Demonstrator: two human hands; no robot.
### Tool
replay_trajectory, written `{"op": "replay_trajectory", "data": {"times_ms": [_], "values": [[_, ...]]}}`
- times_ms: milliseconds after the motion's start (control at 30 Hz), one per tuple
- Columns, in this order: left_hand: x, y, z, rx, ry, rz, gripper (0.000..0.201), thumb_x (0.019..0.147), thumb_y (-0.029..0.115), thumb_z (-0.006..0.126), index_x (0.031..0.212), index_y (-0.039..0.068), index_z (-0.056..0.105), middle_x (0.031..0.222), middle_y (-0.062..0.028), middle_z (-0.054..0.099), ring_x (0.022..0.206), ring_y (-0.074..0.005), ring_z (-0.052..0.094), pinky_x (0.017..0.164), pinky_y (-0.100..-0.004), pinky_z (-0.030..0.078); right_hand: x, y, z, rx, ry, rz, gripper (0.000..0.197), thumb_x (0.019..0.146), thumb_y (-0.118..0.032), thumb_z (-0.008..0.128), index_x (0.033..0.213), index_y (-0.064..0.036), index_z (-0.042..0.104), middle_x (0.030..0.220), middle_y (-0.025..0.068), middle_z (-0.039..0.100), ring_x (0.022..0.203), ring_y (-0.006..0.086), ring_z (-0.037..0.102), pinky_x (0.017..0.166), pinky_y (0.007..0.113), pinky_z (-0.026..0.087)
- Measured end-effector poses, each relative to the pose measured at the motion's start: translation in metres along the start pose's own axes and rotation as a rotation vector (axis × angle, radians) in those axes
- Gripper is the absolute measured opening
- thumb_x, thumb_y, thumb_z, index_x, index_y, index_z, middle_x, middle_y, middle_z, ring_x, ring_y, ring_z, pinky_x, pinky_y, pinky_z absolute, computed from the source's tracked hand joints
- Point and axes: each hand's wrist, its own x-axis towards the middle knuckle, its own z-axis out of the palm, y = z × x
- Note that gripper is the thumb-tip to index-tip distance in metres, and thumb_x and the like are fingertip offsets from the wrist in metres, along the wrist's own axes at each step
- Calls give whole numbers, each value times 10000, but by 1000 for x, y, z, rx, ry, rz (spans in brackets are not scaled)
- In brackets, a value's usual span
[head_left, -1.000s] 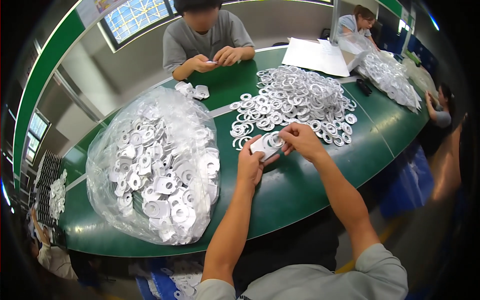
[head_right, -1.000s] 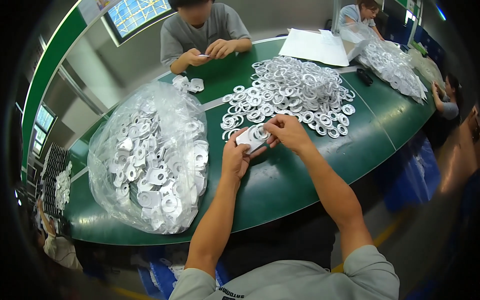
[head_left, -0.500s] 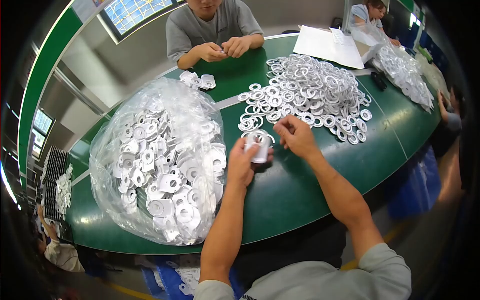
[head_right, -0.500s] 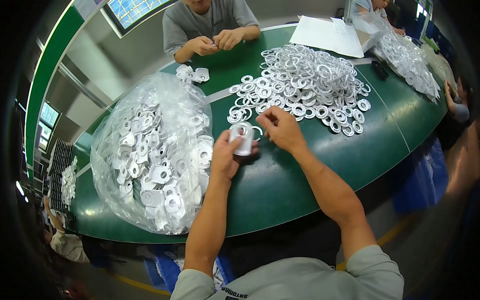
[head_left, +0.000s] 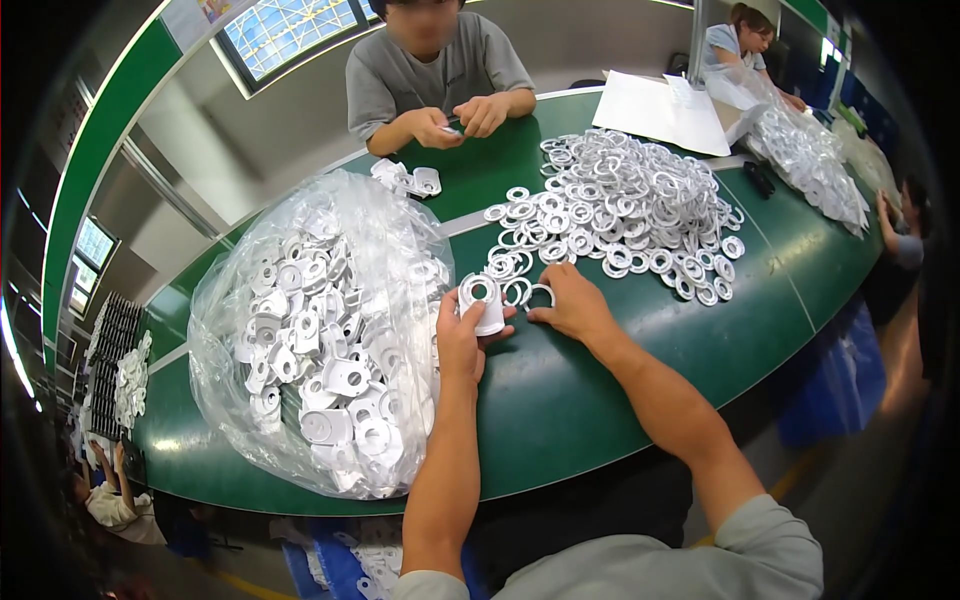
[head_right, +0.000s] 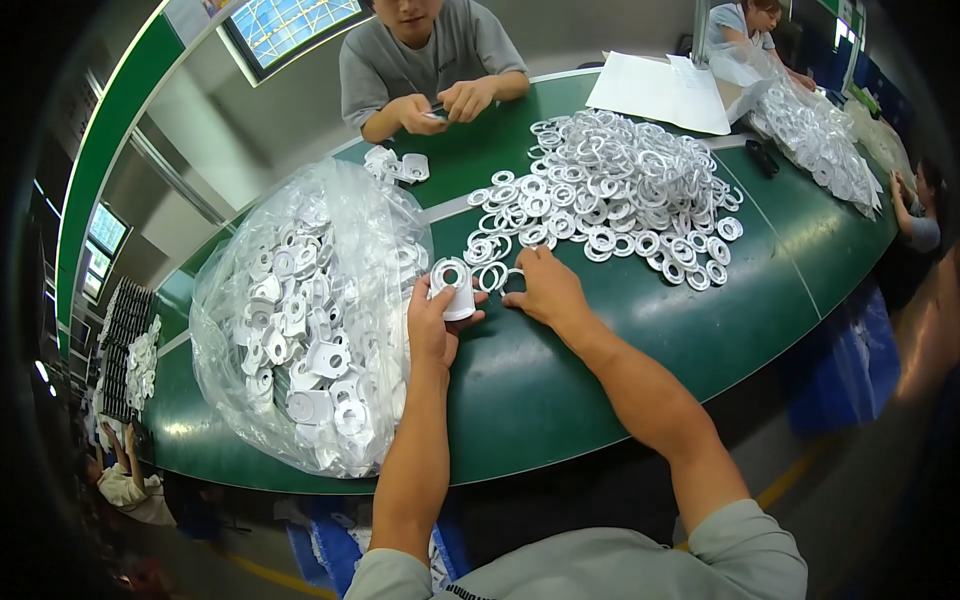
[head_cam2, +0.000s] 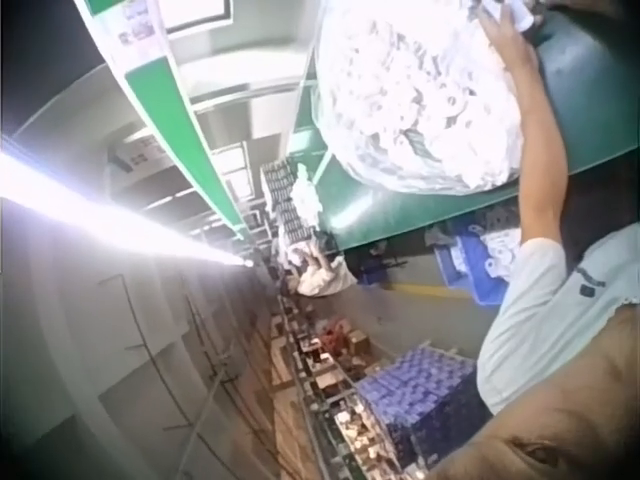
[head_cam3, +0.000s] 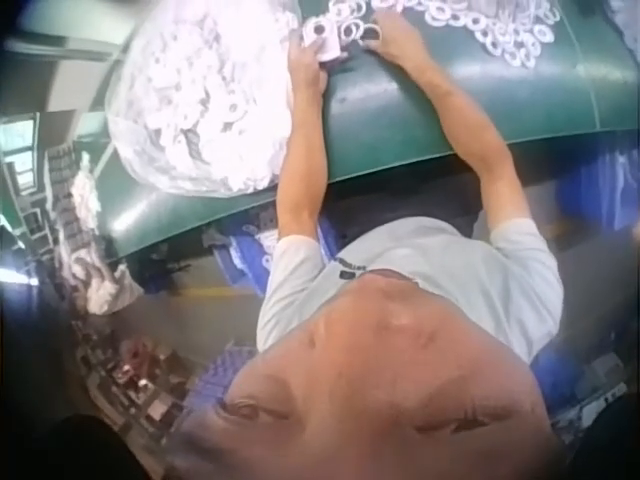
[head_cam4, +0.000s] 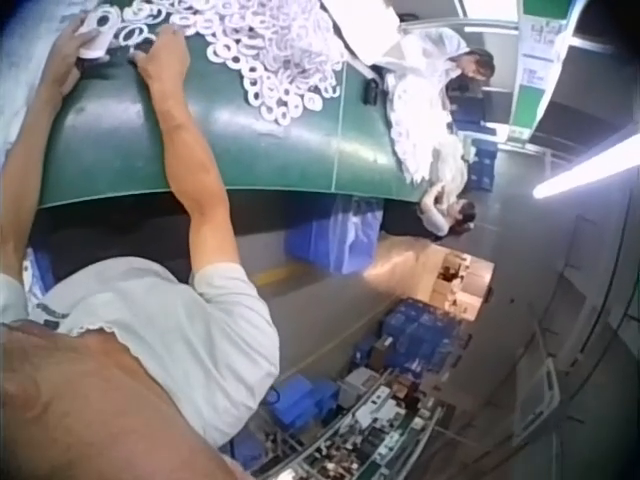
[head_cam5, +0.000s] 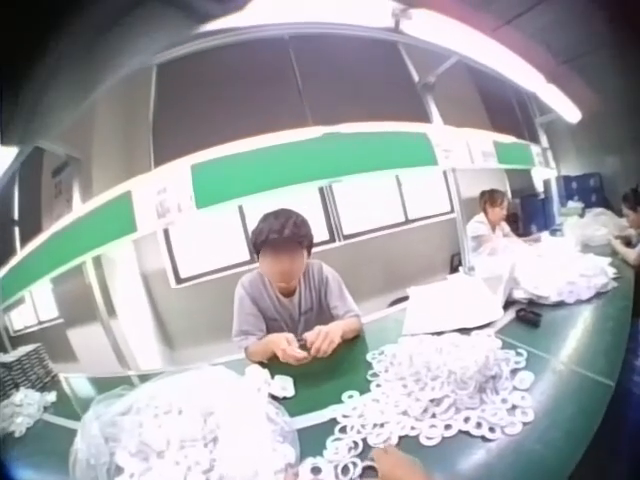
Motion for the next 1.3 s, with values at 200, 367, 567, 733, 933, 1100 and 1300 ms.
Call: {"op": "replay_trajectory", "data": {"times_ms": [200, 367, 567, 733, 933, 1100, 1300], "values": [[-2, -1, 5, 79, 10, -22, 361, 915, 76, 488, 1248, 5, 369, 1072, -212, 636, 843, -290, 693, 585, -329, 594, 5, 16, -10, 259, 104, 79, 261, 735, -196, 773, 828, -27, 598, 787, 124, 647, 759, 299, 635, 658, 395, 486], [0, -5, 8, 110, 12, -31, 347, 921, 87, 497, 1240, 14, 383, 1074, -208, 640, 824, -275, 694, 574, -323, 587, 0, 23, -24, 358, 223, 156, 222, 757, -185, 761, 835, -13, 645, 688, 94, 636, 619, 207, 609, 579, 323, 474], [3, -7, 0, 73, 7, -34, 320, 918, 46, 496, 1219, 13, 392, 1074, -211, 629, 813, -297, 697, 569, -339, 603, -15, 9, -12, 27, -15, 8, 459, 679, -314, 811, 1024, -59, 647, 939, 131, 577, 890, 281, 592, 790, 357, 490], [6, -15, 7, 50, -52, -16, 323, 912, 74, 516, 1214, 25, 410, 1062, -196, 634, 838, -301, 696, 584, -337, 599, -11, 20, -25, 74, -22, 72, 265, 712, -211, 763, 921, -74, 675, 854, 134, 623, 861, 318, 632, 721, 400, 497], [1, -5, 7, 48, -26, -71, 265, 911, 42, 492, 1157, 17, 400, 1098, -222, 621, 855, -327, 693, 603, -368, 609, -4, 19, -35, 322, 34, 106, 165, 793, -190, 691, 815, -27, 675, 728, 101, 663, 708, 229, 636, 648, 348, 487], [-6, -2, 10, -8, -125, -98, 269, 902, 21, 473, 1154, 15, 381, 1123, -236, 606, 880, -341, 684, 616, -377, 610, -11, -3, -39, 561, 65, 308, 157, 836, -143, 624, 789, 6, 637, 616, 92, 637, 477, 169, 599, 451, 293, 457], [-8, -16, 21, -32, -218, -129, 316, 914, 49, 494, 1208, 33, 379, 1155, -254, 588, 883, -333, 681, 618, -367, 613, -13, -6, -36, 454, -60, 385, 263, 853, -213, 588, 797, 42, 613, 578, 117, 624, 420, 177, 600, 366, 300, 441]]}}
